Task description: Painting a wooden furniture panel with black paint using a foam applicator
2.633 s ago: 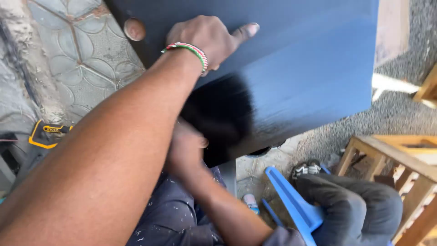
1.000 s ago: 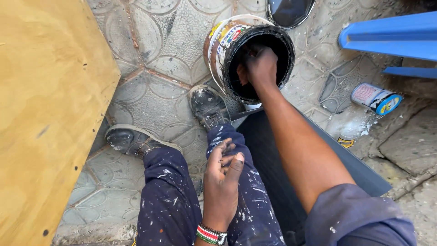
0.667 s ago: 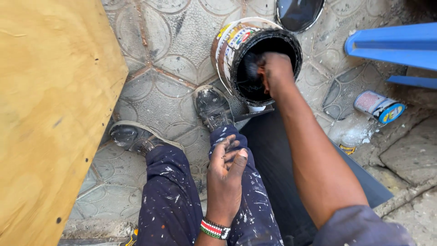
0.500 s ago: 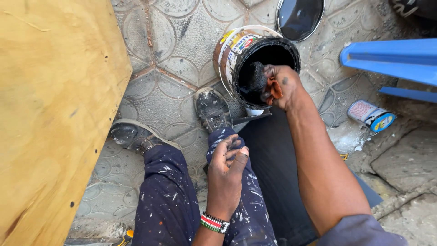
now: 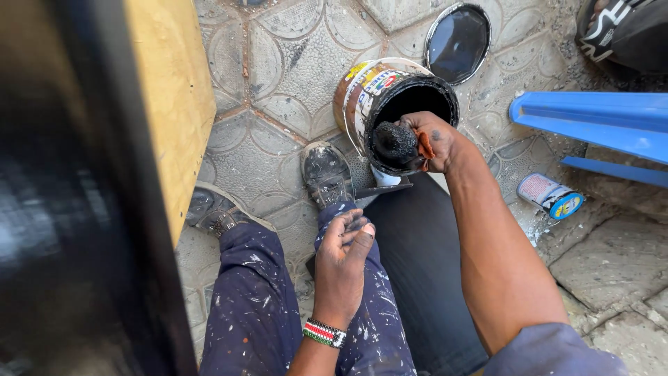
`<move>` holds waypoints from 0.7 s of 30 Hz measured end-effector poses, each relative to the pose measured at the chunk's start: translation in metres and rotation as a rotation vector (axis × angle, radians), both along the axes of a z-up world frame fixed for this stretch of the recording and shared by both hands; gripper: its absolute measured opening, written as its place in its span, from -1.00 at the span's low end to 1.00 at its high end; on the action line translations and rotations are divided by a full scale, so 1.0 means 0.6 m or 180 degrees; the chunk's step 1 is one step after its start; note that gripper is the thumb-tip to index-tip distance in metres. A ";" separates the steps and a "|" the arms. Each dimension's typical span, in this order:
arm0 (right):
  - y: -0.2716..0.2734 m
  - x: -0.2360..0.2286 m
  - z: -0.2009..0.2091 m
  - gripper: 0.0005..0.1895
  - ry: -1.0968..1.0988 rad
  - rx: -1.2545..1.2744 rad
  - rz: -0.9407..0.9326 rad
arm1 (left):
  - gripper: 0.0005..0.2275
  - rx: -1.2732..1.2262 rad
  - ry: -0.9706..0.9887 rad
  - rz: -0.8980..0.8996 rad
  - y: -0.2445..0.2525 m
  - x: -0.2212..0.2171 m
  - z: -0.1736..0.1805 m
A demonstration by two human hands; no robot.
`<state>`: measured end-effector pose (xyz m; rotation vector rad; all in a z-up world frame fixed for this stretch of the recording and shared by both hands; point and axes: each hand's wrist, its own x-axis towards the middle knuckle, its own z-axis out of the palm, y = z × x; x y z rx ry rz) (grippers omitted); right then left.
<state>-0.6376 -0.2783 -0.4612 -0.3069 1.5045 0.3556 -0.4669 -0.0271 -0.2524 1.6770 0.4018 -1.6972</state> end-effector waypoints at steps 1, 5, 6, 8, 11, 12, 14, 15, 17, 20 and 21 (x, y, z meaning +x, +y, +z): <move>-0.002 0.004 0.005 -0.79 0.0117 0.0044 -0.0014 | -0.53 -0.0014 -0.0003 0.0038 0.000 0.000 -0.001; 0.000 0.025 0.028 -0.70 0.0316 -0.0101 0.0137 | -0.53 -0.0028 0.0024 0.0008 -0.006 0.010 0.007; 0.002 0.033 0.026 -0.70 0.0308 -0.0106 0.0157 | -0.53 -0.0032 0.0016 0.0028 -0.005 0.008 0.003; 0.007 0.048 0.025 -0.67 0.0290 -0.0174 0.0227 | -0.59 -0.0166 -0.0061 0.0190 -0.002 0.004 0.000; -0.007 0.031 0.039 -0.61 0.0321 -0.0265 0.0468 | -0.53 -0.0100 0.0096 0.0053 -0.014 0.026 0.015; -0.013 0.024 0.055 -0.61 0.0324 -0.0303 0.0508 | -0.53 -0.0136 0.0097 0.0094 -0.019 0.031 0.019; -0.026 0.012 0.092 -0.78 -0.0294 0.0220 -0.0064 | -0.51 -0.0288 0.0157 -0.0332 -0.027 0.043 0.032; -0.030 0.048 0.153 -0.78 -0.0292 0.0184 -0.0015 | -0.51 -0.0326 0.0155 -0.0286 -0.040 0.047 0.036; -0.019 0.121 0.288 -0.85 -0.0758 -0.0256 -0.0860 | -0.59 -0.0463 0.0274 -0.0505 -0.053 0.061 0.063; -0.062 0.094 0.396 -0.68 -0.1618 0.0082 -0.1347 | -0.63 -0.1467 -0.0361 -0.1365 -0.074 0.085 0.133; -0.072 0.105 0.456 -0.68 -0.1690 0.0055 -0.1216 | -0.63 -0.1516 -0.0463 -0.1263 -0.071 0.077 0.148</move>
